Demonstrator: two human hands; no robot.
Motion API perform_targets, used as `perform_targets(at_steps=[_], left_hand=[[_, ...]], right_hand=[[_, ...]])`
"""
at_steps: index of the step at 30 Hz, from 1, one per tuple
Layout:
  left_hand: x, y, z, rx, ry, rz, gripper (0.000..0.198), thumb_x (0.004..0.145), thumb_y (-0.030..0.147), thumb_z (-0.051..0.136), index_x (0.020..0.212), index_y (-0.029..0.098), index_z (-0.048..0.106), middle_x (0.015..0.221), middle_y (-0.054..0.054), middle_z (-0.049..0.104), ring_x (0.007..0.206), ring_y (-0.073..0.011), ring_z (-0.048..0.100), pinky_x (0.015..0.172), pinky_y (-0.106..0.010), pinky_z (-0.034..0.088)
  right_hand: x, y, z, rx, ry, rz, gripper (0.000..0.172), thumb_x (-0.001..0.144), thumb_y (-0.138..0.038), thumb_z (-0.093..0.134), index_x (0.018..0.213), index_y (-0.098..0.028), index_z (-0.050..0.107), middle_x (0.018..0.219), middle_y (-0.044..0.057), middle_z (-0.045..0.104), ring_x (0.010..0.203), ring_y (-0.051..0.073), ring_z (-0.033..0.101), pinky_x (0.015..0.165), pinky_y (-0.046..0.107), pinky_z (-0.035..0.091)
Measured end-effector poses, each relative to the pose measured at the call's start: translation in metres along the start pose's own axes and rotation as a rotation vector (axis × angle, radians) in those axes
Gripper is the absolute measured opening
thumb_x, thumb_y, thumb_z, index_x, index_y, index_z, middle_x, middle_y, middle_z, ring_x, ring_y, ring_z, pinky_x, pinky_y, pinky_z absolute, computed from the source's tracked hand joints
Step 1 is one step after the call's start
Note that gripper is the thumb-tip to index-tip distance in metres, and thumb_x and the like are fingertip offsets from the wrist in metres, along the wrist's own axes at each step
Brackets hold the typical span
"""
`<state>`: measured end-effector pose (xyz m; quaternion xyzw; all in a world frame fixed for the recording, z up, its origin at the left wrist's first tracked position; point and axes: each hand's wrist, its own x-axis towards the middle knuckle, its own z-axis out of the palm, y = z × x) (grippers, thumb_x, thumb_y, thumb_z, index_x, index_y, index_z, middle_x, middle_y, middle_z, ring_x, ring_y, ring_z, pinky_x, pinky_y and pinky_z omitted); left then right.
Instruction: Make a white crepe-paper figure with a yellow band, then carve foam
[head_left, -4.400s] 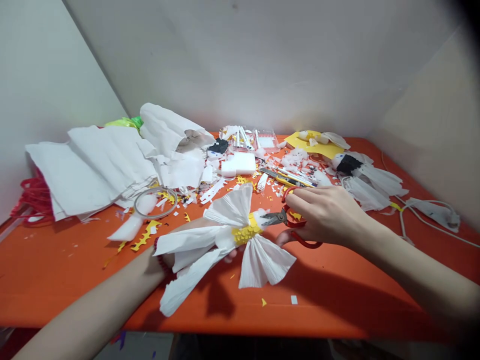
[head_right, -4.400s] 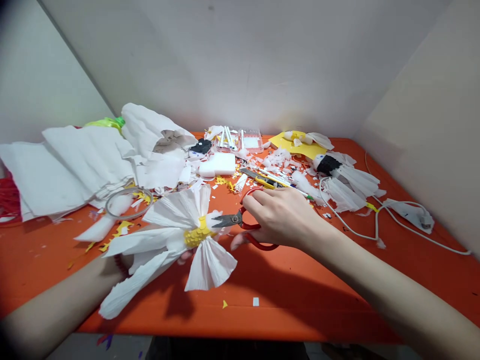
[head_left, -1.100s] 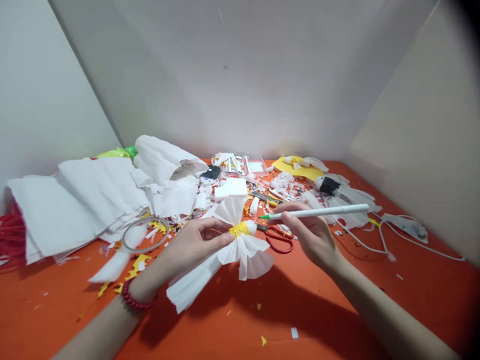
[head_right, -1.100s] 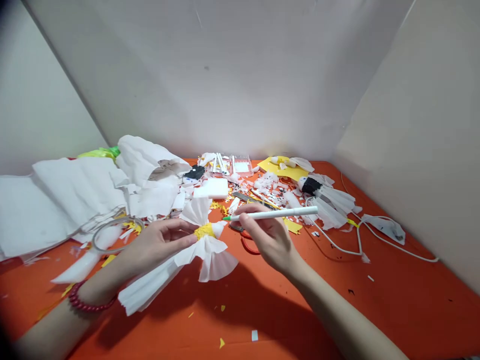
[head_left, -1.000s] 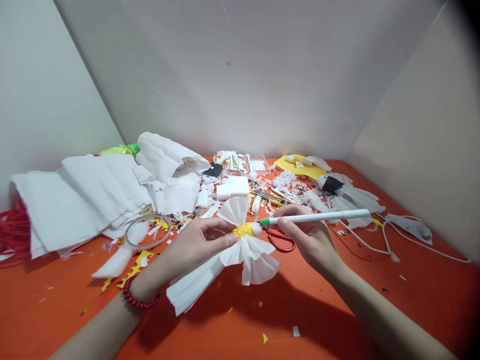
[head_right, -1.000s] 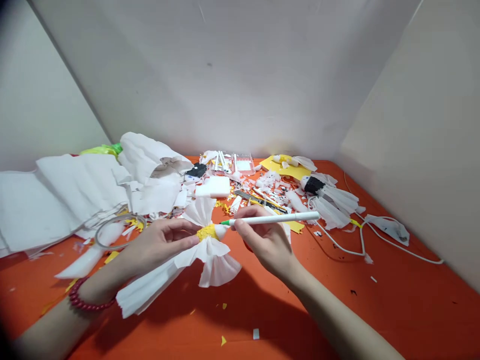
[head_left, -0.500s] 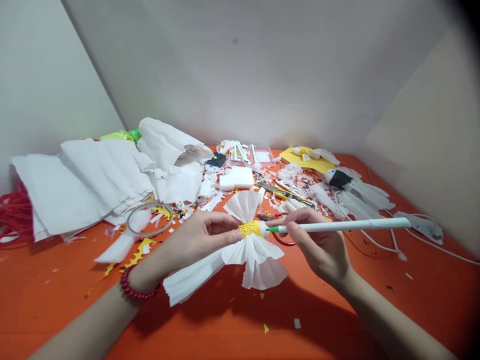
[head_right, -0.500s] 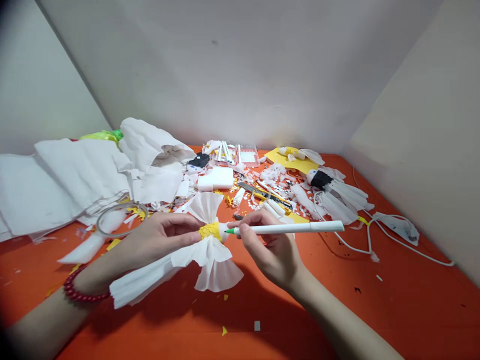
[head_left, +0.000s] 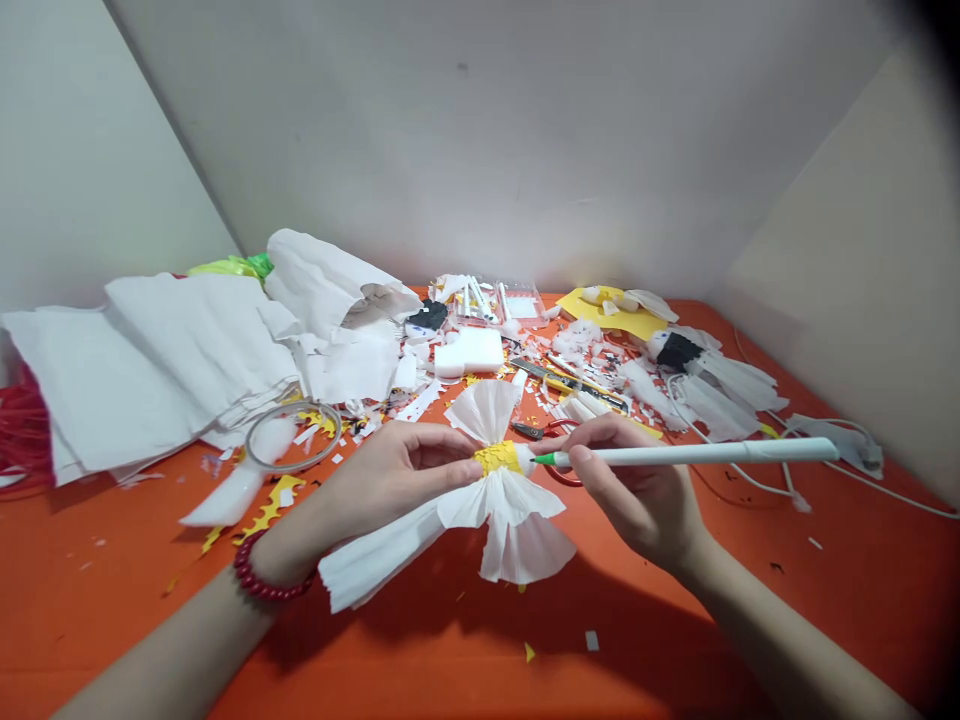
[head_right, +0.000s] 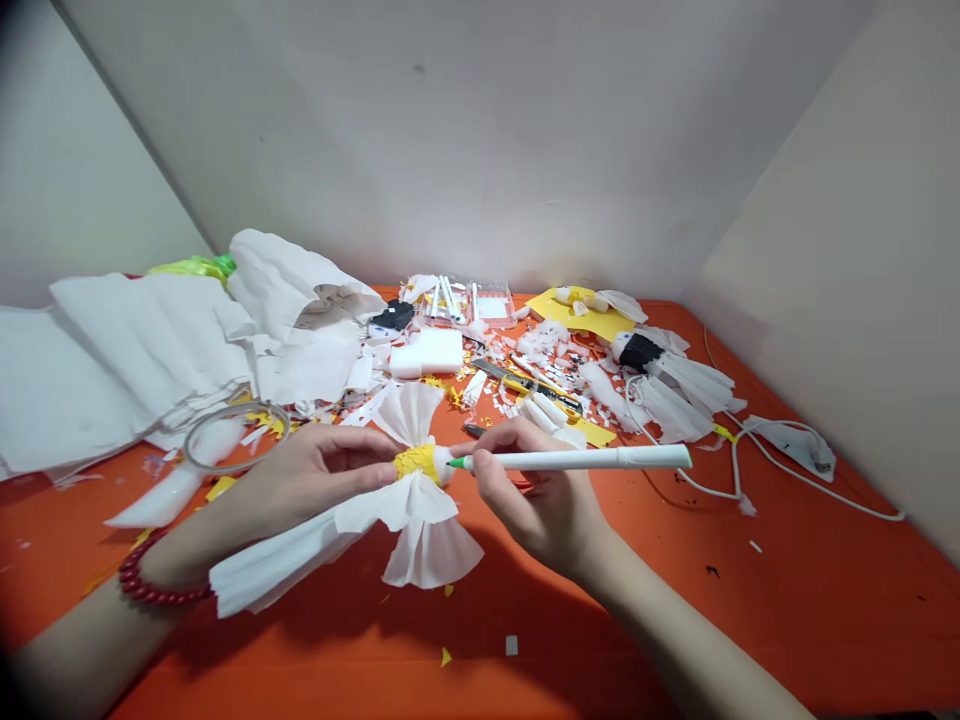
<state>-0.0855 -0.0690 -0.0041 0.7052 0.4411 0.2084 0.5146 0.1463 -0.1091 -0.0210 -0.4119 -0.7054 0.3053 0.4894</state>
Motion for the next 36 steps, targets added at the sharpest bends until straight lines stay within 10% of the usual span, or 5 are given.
perform_targets(at_steps=[15, 24, 29, 36], left_hand=[[0.003, -0.003, -0.002, 0.128, 0.03, -0.017, 0.025, 0.08, 0.044, 0.059, 0.095, 0.026, 0.069, 0.098, 0.002, 0.071, 0.088, -0.0176, 0.065, 0.075, -0.022, 0.05], [0.0, -0.008, -0.024, 0.4, 0.319, -0.014, 0.033, 0.078, 0.051, 0.058, 0.097, 0.025, 0.068, 0.101, -0.001, 0.07, 0.091, -0.0217, 0.065, 0.074, -0.026, 0.049], [0.003, -0.01, -0.023, 0.395, 0.283, 0.018, 0.034, 0.079, 0.051, 0.056, 0.095, 0.024, 0.069, 0.101, -0.002, 0.071, 0.092, -0.022, 0.064, 0.077, -0.027, 0.05], [0.007, -0.008, -0.016, 0.423, 0.263, 0.029, 0.031, 0.081, 0.048, 0.055, 0.093, 0.023, 0.069, 0.099, -0.002, 0.071, 0.089, -0.0204, 0.065, 0.078, -0.027, 0.05]], right_hand=[[0.011, 0.014, -0.026, 0.061, -0.142, 0.256, 0.033, 0.089, -0.043, 0.044, 0.072, -0.016, 0.052, 0.07, 0.003, 0.059, 0.064, 0.01, 0.055, 0.058, 0.021, 0.043], [0.035, 0.05, -0.094, -1.074, -0.384, 0.601, 0.042, 0.084, -0.053, 0.043, 0.064, -0.016, 0.052, 0.064, 0.003, 0.057, 0.053, 0.011, 0.046, 0.047, 0.023, 0.026], [0.064, 0.074, -0.117, -1.233, -0.384, 0.679, 0.034, 0.082, -0.045, 0.053, 0.073, -0.013, 0.061, 0.077, 0.012, 0.064, 0.069, 0.019, 0.06, 0.054, 0.025, 0.036], [0.102, 0.098, -0.094, -1.258, -0.415, 0.656, 0.033, 0.089, -0.037, 0.05, 0.111, -0.013, 0.055, 0.109, 0.008, 0.057, 0.095, 0.016, 0.057, 0.083, 0.036, 0.049]])
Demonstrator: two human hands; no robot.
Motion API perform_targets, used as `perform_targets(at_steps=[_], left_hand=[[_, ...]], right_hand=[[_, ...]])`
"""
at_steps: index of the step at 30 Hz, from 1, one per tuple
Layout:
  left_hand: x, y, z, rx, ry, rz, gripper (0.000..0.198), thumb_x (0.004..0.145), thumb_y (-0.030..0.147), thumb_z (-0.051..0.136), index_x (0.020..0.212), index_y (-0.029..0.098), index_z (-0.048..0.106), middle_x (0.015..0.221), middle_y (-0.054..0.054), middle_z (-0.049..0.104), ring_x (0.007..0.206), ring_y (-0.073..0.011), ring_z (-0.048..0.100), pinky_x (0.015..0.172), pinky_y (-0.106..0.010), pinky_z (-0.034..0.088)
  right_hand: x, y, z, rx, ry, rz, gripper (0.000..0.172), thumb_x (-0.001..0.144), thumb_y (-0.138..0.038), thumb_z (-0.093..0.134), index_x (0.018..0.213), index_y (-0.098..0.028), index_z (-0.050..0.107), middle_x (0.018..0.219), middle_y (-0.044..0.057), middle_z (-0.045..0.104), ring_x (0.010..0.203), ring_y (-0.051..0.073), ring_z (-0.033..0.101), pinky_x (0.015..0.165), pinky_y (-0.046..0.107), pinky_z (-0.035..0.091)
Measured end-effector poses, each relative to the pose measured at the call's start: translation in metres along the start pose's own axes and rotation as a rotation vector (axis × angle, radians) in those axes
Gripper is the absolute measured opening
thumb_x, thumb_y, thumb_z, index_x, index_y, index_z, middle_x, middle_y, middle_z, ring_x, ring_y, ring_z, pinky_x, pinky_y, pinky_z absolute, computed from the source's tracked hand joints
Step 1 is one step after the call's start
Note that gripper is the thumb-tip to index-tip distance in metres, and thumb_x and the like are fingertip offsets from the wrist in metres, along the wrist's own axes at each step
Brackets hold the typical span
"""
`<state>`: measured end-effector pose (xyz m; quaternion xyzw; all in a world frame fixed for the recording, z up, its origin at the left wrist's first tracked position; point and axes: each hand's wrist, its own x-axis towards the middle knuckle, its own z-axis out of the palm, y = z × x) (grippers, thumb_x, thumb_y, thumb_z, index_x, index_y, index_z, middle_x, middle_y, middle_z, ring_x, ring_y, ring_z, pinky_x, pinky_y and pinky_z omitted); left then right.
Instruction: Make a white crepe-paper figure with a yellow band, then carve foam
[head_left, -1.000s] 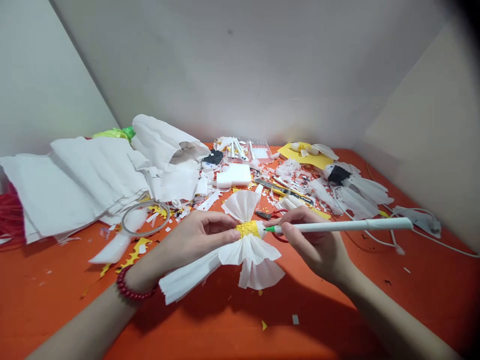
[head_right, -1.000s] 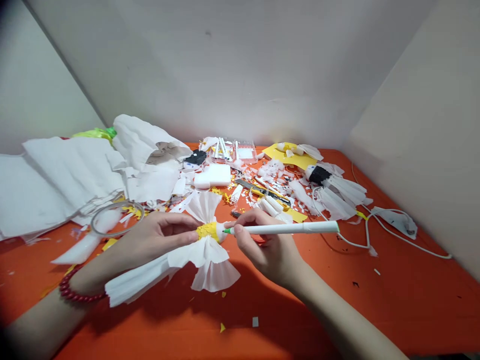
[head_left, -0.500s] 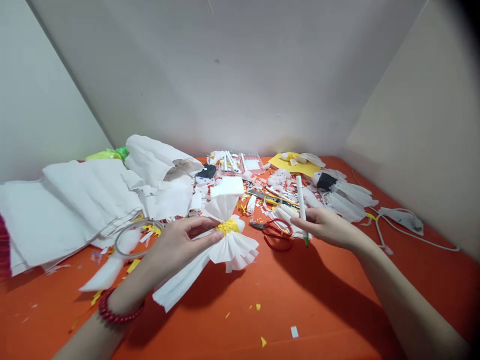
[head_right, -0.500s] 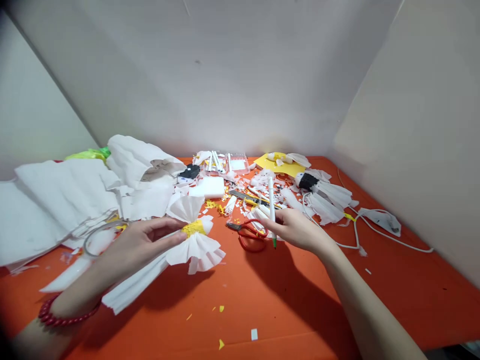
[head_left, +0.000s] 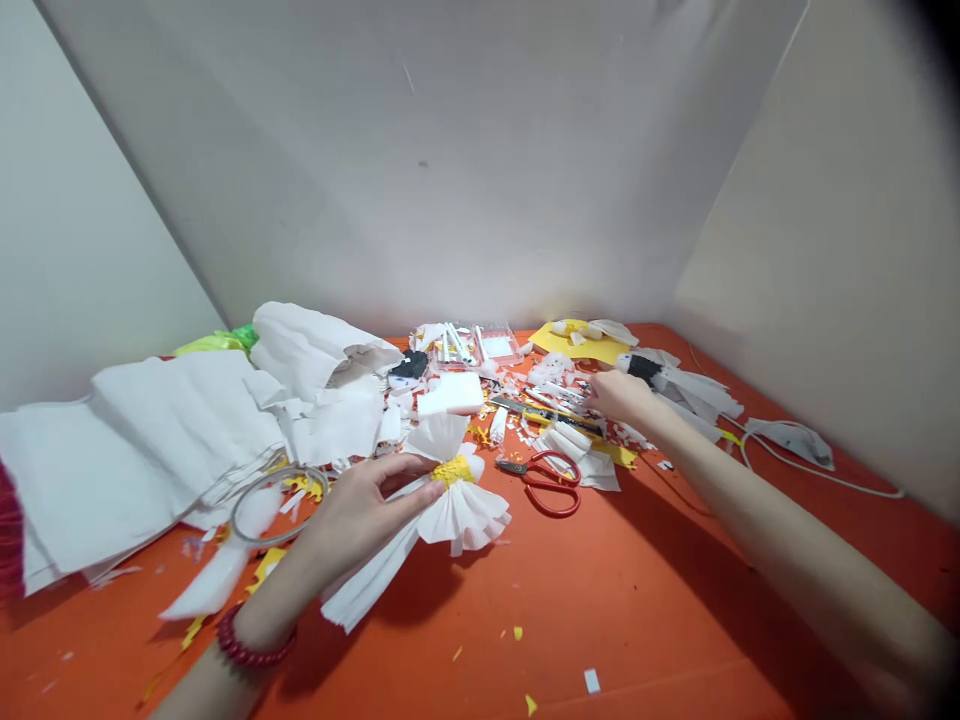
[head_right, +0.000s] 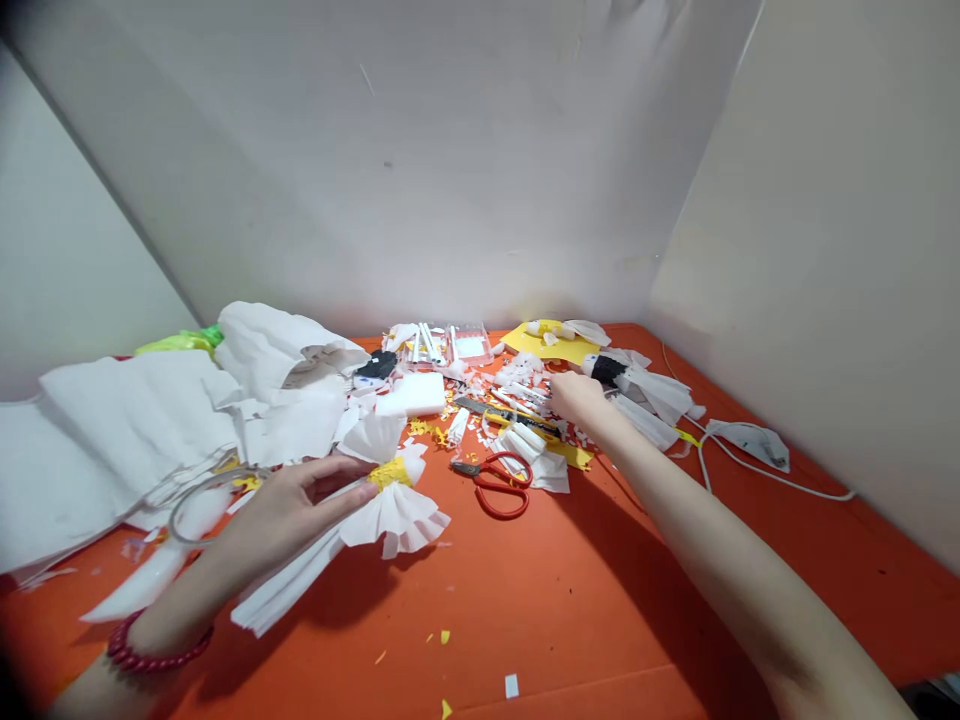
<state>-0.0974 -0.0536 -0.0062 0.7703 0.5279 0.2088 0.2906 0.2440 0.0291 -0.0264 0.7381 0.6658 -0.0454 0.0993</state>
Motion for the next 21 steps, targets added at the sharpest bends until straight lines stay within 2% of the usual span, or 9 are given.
perform_targets(at_steps=[5, 8, 11, 14, 16, 18, 21], left_hand=[[-0.001, -0.001, -0.001, 0.029, 0.01, -0.018, 0.034, 0.082, 0.049, 0.053, 0.097, 0.023, 0.068, 0.102, -0.003, 0.07, 0.091, -0.0219, 0.064, 0.08, -0.029, 0.05], [-0.003, 0.001, -0.003, 0.03, 0.008, 0.006, 0.033, 0.082, 0.049, 0.052, 0.096, 0.023, 0.068, 0.1, -0.002, 0.071, 0.088, -0.021, 0.065, 0.078, -0.028, 0.05], [-0.003, 0.002, -0.004, 0.027, 0.017, 0.015, 0.033, 0.082, 0.048, 0.052, 0.095, 0.023, 0.068, 0.099, -0.002, 0.071, 0.087, -0.0206, 0.065, 0.078, -0.027, 0.05], [-0.003, 0.002, -0.004, 0.028, 0.021, 0.005, 0.034, 0.082, 0.049, 0.052, 0.096, 0.022, 0.068, 0.101, -0.003, 0.07, 0.089, -0.0213, 0.064, 0.08, -0.028, 0.05], [-0.004, 0.002, -0.004, 0.021, 0.014, 0.008, 0.035, 0.082, 0.049, 0.052, 0.098, 0.022, 0.068, 0.102, -0.004, 0.07, 0.089, -0.0219, 0.064, 0.08, -0.029, 0.05], [-0.005, 0.002, -0.003, 0.013, 0.004, 0.011, 0.035, 0.082, 0.05, 0.052, 0.098, 0.023, 0.068, 0.102, -0.004, 0.07, 0.089, -0.0224, 0.065, 0.08, -0.029, 0.05], [-0.005, 0.002, 0.0, -0.022, -0.023, 0.024, 0.034, 0.082, 0.05, 0.052, 0.098, 0.024, 0.067, 0.101, -0.003, 0.07, 0.089, -0.0226, 0.065, 0.08, -0.03, 0.05]], right_hand=[[0.021, -0.018, 0.0, 0.059, -0.101, -0.195, 0.031, 0.09, -0.036, 0.049, 0.112, -0.014, 0.055, 0.111, 0.008, 0.056, 0.096, 0.016, 0.057, 0.083, 0.036, 0.049], [0.031, -0.023, 0.004, 0.065, -0.155, -0.206, 0.032, 0.089, -0.035, 0.051, 0.113, -0.013, 0.054, 0.112, 0.008, 0.056, 0.097, 0.017, 0.057, 0.084, 0.036, 0.049], [0.035, -0.023, 0.002, 0.107, -0.15, -0.21, 0.033, 0.089, -0.034, 0.051, 0.114, -0.013, 0.054, 0.113, 0.009, 0.055, 0.098, 0.017, 0.057, 0.084, 0.037, 0.049], [0.027, -0.016, -0.009, 0.202, -0.103, -0.22, 0.031, 0.089, -0.036, 0.05, 0.108, -0.012, 0.056, 0.105, 0.007, 0.058, 0.091, 0.015, 0.058, 0.079, 0.034, 0.05], [0.016, -0.01, -0.021, 0.296, -0.051, -0.232, 0.029, 0.09, -0.038, 0.047, 0.095, -0.011, 0.057, 0.089, 0.004, 0.059, 0.077, 0.012, 0.057, 0.069, 0.027, 0.049], [0.001, -0.004, -0.033, 0.415, 0.008, -0.252, 0.031, 0.091, -0.037, 0.041, 0.078, -0.012, 0.053, 0.07, 0.001, 0.053, 0.061, 0.008, 0.05, 0.057, 0.021, 0.042], [-0.024, -0.001, -0.043, 0.621, 0.066, -0.293, 0.028, 0.091, -0.034, 0.03, 0.073, -0.016, 0.042, 0.062, -0.002, 0.044, 0.049, 0.005, 0.039, 0.046, 0.019, 0.032]])
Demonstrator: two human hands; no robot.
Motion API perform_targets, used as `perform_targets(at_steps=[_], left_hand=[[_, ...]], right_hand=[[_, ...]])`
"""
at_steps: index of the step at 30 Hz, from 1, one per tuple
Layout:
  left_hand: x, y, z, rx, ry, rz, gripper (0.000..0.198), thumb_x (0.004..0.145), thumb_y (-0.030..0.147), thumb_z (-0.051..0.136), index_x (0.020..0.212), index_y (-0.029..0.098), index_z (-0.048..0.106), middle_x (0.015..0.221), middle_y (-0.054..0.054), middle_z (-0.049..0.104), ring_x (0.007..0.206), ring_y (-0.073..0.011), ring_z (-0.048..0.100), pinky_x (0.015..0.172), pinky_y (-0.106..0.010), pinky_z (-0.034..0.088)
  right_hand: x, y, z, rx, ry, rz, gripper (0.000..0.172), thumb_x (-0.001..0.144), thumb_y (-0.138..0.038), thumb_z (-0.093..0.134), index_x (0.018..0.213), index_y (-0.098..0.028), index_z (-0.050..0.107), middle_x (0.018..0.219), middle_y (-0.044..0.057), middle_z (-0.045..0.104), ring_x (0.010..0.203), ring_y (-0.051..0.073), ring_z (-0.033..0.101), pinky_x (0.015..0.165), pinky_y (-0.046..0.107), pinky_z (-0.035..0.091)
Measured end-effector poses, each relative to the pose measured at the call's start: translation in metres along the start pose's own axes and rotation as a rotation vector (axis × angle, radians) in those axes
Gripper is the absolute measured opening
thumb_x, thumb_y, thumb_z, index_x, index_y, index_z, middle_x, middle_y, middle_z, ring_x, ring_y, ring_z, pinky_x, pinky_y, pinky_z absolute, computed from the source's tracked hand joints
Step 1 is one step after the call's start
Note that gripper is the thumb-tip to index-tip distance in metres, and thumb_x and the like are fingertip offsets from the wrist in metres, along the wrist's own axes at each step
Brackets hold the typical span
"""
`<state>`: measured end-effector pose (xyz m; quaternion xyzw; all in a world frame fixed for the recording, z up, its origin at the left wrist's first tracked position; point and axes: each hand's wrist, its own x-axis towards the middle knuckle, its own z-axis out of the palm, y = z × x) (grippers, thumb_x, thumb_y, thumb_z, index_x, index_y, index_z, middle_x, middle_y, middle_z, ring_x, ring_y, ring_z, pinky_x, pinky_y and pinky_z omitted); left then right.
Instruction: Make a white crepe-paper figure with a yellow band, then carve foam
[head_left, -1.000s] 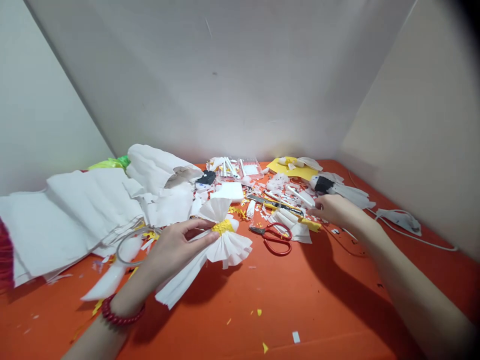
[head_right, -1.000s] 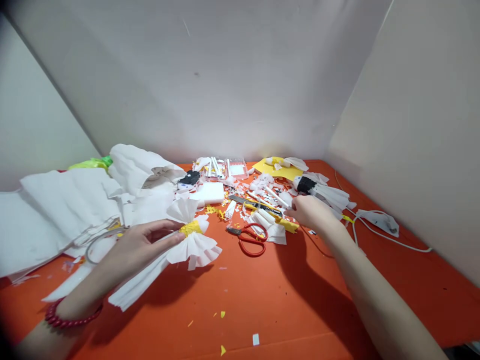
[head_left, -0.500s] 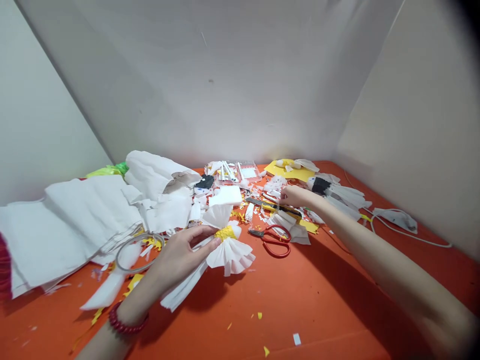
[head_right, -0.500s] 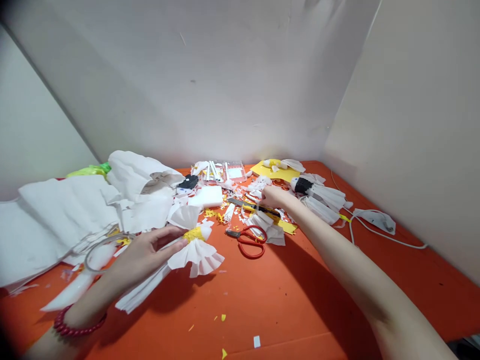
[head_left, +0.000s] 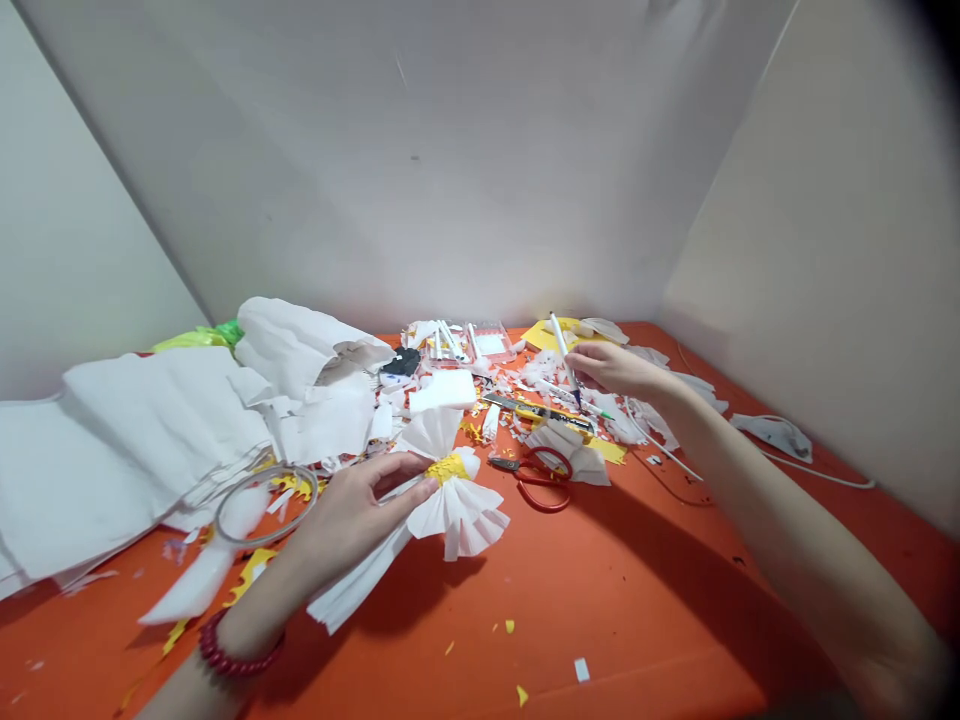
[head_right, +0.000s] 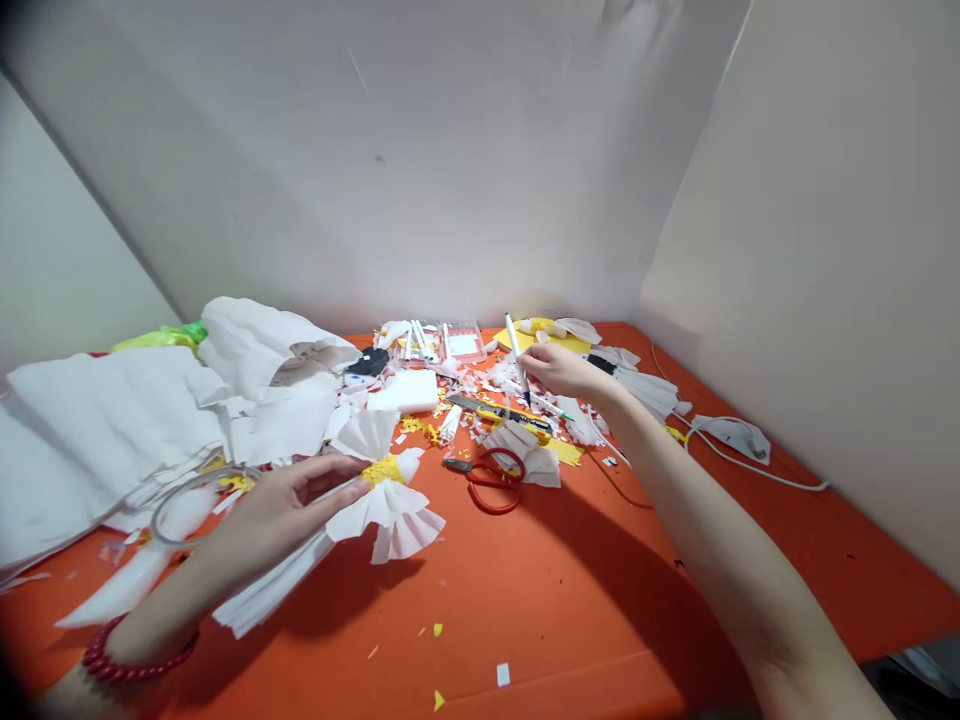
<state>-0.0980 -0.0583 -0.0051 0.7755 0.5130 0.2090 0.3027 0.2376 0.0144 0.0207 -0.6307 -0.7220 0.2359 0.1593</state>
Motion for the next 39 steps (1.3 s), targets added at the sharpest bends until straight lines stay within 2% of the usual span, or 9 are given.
perform_targets(at_steps=[4, 6, 9, 11, 15, 20, 26, 31, 39], left_hand=[[0.001, 0.001, 0.003, -0.078, -0.056, 0.015, 0.035, 0.083, 0.05, 0.051, 0.097, 0.022, 0.067, 0.103, -0.005, 0.069, 0.092, -0.0236, 0.064, 0.083, -0.034, 0.05], [0.0, 0.002, 0.005, -0.131, -0.072, 0.015, 0.035, 0.083, 0.049, 0.052, 0.097, 0.022, 0.067, 0.103, -0.006, 0.069, 0.093, -0.0237, 0.063, 0.083, -0.034, 0.051], [-0.002, 0.005, 0.006, -0.221, -0.115, 0.016, 0.032, 0.082, 0.046, 0.055, 0.097, 0.021, 0.067, 0.104, -0.006, 0.069, 0.095, -0.0228, 0.063, 0.085, -0.033, 0.051], [-0.005, 0.009, 0.006, -0.265, -0.142, 0.001, 0.029, 0.082, 0.045, 0.057, 0.096, 0.022, 0.068, 0.104, -0.004, 0.069, 0.095, -0.0219, 0.063, 0.085, -0.032, 0.051], [-0.009, 0.016, 0.007, -0.35, -0.173, -0.037, 0.029, 0.08, 0.044, 0.059, 0.095, 0.021, 0.068, 0.103, -0.004, 0.069, 0.095, -0.0222, 0.064, 0.084, -0.033, 0.052], [-0.01, 0.017, 0.008, -0.373, -0.203, -0.028, 0.029, 0.079, 0.044, 0.059, 0.097, 0.023, 0.068, 0.103, -0.004, 0.069, 0.095, -0.0233, 0.063, 0.084, -0.035, 0.052], [-0.011, 0.017, 0.008, -0.336, -0.182, -0.018, 0.027, 0.08, 0.044, 0.059, 0.095, 0.025, 0.069, 0.098, -0.001, 0.07, 0.09, -0.0211, 0.064, 0.081, -0.031, 0.053], [-0.011, 0.019, 0.007, -0.323, -0.169, -0.023, 0.026, 0.079, 0.044, 0.06, 0.093, 0.025, 0.07, 0.095, -0.001, 0.071, 0.087, -0.0203, 0.064, 0.079, -0.03, 0.054], [-0.01, 0.018, 0.008, -0.315, -0.172, -0.015, 0.027, 0.08, 0.044, 0.059, 0.094, 0.024, 0.07, 0.099, -0.001, 0.07, 0.091, -0.0215, 0.063, 0.081, -0.032, 0.053]], right_hand=[[-0.034, -0.014, 0.009, 0.263, 0.059, -0.091, 0.008, 0.083, -0.025, 0.038, 0.078, -0.019, 0.036, 0.059, -0.006, 0.036, 0.046, 0.004, 0.034, 0.042, 0.017, 0.028], [-0.052, -0.022, 0.02, 0.568, 0.132, -0.193, 0.011, 0.078, -0.02, 0.043, 0.073, -0.019, 0.034, 0.055, -0.007, 0.034, 0.044, 0.005, 0.033, 0.04, 0.017, 0.028], [-0.076, -0.038, 0.038, 0.794, 0.11, -0.289, 0.006, 0.081, -0.023, 0.047, 0.08, -0.018, 0.046, 0.066, -0.002, 0.051, 0.056, 0.008, 0.051, 0.049, 0.02, 0.042], [-0.089, -0.049, 0.051, 0.766, 0.114, -0.356, 0.013, 0.083, -0.027, 0.052, 0.089, -0.017, 0.055, 0.081, 0.003, 0.06, 0.073, 0.012, 0.059, 0.063, 0.024, 0.049], [-0.104, -0.066, 0.075, 0.736, 0.263, -0.301, 0.016, 0.084, -0.033, 0.057, 0.079, -0.017, 0.056, 0.069, 0.001, 0.058, 0.059, 0.008, 0.053, 0.052, 0.019, 0.043], [-0.111, -0.072, 0.092, 0.715, 0.241, -0.317, 0.014, 0.084, -0.031, 0.056, 0.079, -0.018, 0.055, 0.081, 0.005, 0.064, 0.077, 0.015, 0.061, 0.065, 0.025, 0.049], [-0.112, -0.071, 0.097, 0.747, 0.202, -0.244, 0.016, 0.083, -0.034, 0.058, 0.079, -0.019, 0.055, 0.079, 0.005, 0.065, 0.075, 0.015, 0.063, 0.062, 0.024, 0.05], [-0.111, -0.071, 0.097, 0.615, 0.271, -0.272, 0.018, 0.083, -0.034, 0.057, 0.076, -0.018, 0.057, 0.072, 0.003, 0.064, 0.063, 0.012, 0.058, 0.056, 0.022, 0.046], [-0.112, -0.071, 0.097, 0.561, 0.281, -0.305, 0.013, 0.083, -0.028, 0.057, 0.075, -0.017, 0.058, 0.077, 0.004, 0.065, 0.064, 0.011, 0.059, 0.054, 0.019, 0.046]])
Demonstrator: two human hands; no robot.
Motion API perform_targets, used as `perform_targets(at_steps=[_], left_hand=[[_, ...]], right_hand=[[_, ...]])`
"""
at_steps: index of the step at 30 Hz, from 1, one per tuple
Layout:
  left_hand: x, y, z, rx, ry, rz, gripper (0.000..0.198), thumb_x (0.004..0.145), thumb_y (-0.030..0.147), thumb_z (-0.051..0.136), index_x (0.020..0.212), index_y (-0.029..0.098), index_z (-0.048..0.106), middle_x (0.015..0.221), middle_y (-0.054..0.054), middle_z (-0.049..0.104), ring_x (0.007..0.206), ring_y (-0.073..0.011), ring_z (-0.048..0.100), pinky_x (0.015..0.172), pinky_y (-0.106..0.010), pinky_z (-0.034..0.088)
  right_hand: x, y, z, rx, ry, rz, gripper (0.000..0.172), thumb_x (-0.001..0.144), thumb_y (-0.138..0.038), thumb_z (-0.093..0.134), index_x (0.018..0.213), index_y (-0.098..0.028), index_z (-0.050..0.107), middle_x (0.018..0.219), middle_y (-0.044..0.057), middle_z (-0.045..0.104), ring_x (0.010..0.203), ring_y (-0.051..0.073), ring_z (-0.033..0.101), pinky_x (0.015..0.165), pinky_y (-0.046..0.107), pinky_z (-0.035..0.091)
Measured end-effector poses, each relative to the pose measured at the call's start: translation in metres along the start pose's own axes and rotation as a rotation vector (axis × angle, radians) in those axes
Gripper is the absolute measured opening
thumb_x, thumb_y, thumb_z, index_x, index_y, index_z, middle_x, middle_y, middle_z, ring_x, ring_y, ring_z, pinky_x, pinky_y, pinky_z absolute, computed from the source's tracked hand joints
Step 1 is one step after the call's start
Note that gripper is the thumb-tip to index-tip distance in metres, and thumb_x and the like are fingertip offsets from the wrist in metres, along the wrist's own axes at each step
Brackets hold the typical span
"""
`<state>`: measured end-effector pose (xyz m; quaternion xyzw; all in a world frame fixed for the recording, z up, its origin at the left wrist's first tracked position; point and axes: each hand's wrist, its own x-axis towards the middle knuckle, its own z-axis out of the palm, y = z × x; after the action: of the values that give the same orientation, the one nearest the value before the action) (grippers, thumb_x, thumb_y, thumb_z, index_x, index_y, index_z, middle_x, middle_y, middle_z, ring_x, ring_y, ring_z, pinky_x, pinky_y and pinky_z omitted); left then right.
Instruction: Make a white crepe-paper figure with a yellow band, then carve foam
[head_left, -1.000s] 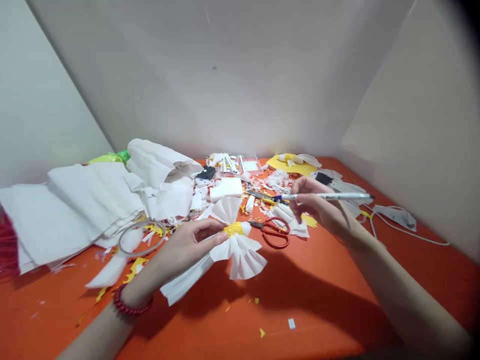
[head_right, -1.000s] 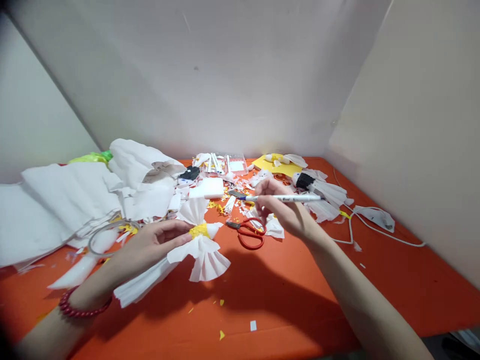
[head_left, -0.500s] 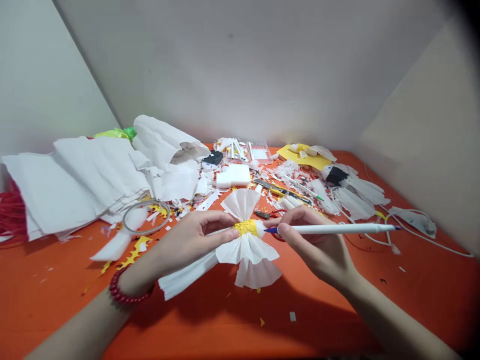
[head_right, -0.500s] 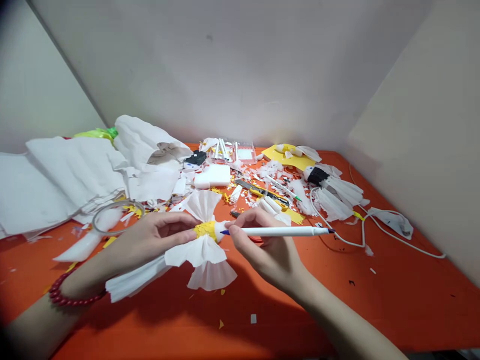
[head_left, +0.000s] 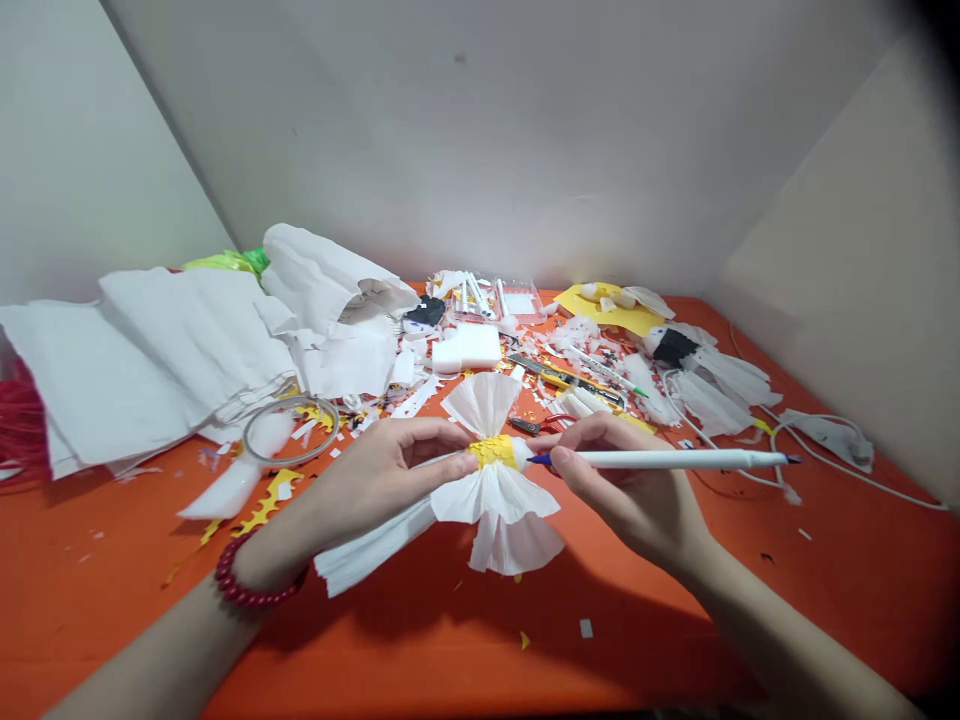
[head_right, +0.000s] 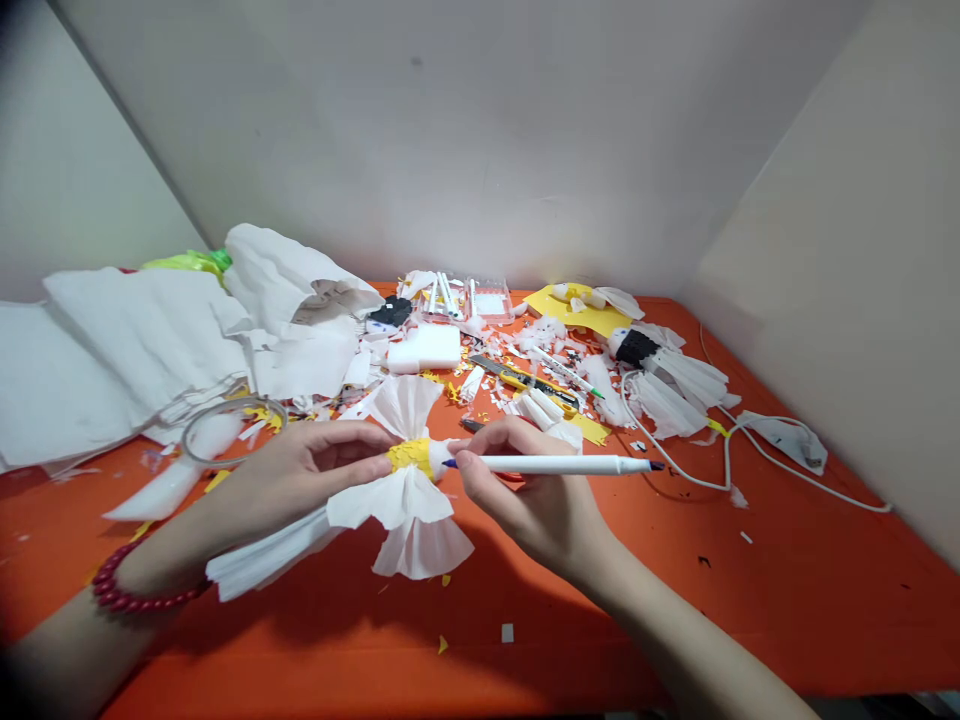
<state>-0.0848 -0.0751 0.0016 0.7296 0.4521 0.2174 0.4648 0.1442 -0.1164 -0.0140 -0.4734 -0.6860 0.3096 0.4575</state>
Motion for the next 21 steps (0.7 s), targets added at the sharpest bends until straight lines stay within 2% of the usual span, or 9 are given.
perform_targets(at_steps=[4, 10, 15, 21], left_hand=[[0.0001, -0.0006, 0.0007, -0.004, -0.001, -0.011, 0.029, 0.079, 0.045, 0.059, 0.095, 0.024, 0.07, 0.1, -0.002, 0.07, 0.092, -0.0226, 0.063, 0.082, -0.033, 0.054], [0.0003, -0.0009, 0.0015, -0.005, 0.007, 0.003, 0.023, 0.079, 0.042, 0.061, 0.093, 0.025, 0.07, 0.096, 0.001, 0.071, 0.087, -0.0191, 0.065, 0.076, -0.026, 0.053], [0.0011, 0.0003, 0.0019, -0.023, 0.014, -0.004, 0.019, 0.08, 0.04, 0.062, 0.09, 0.027, 0.07, 0.094, 0.003, 0.072, 0.087, -0.0164, 0.065, 0.074, -0.021, 0.052], [-0.0008, -0.0026, 0.002, -0.029, -0.004, -0.003, 0.02, 0.081, 0.039, 0.061, 0.094, 0.026, 0.069, 0.096, 0.003, 0.071, 0.088, -0.0166, 0.064, 0.074, -0.021, 0.051]], right_hand=[[0.0002, 0.0012, -0.0004, -0.032, 0.015, -0.019, 0.014, 0.083, -0.031, 0.057, 0.078, -0.018, 0.059, 0.072, 0.003, 0.065, 0.059, 0.011, 0.058, 0.052, 0.021, 0.045], [0.0001, 0.0014, -0.0011, -0.05, -0.011, -0.046, 0.012, 0.084, -0.029, 0.057, 0.078, -0.018, 0.057, 0.079, 0.004, 0.068, 0.066, 0.012, 0.061, 0.053, 0.021, 0.045], [-0.0006, -0.0007, -0.0017, -0.052, 0.006, -0.082, 0.01, 0.083, -0.025, 0.058, 0.076, -0.018, 0.056, 0.074, 0.002, 0.067, 0.057, 0.008, 0.056, 0.051, 0.019, 0.043], [0.0002, -0.0003, -0.0016, -0.04, -0.012, -0.065, 0.012, 0.084, -0.028, 0.057, 0.077, -0.018, 0.057, 0.073, 0.002, 0.066, 0.058, 0.009, 0.056, 0.051, 0.019, 0.042]])
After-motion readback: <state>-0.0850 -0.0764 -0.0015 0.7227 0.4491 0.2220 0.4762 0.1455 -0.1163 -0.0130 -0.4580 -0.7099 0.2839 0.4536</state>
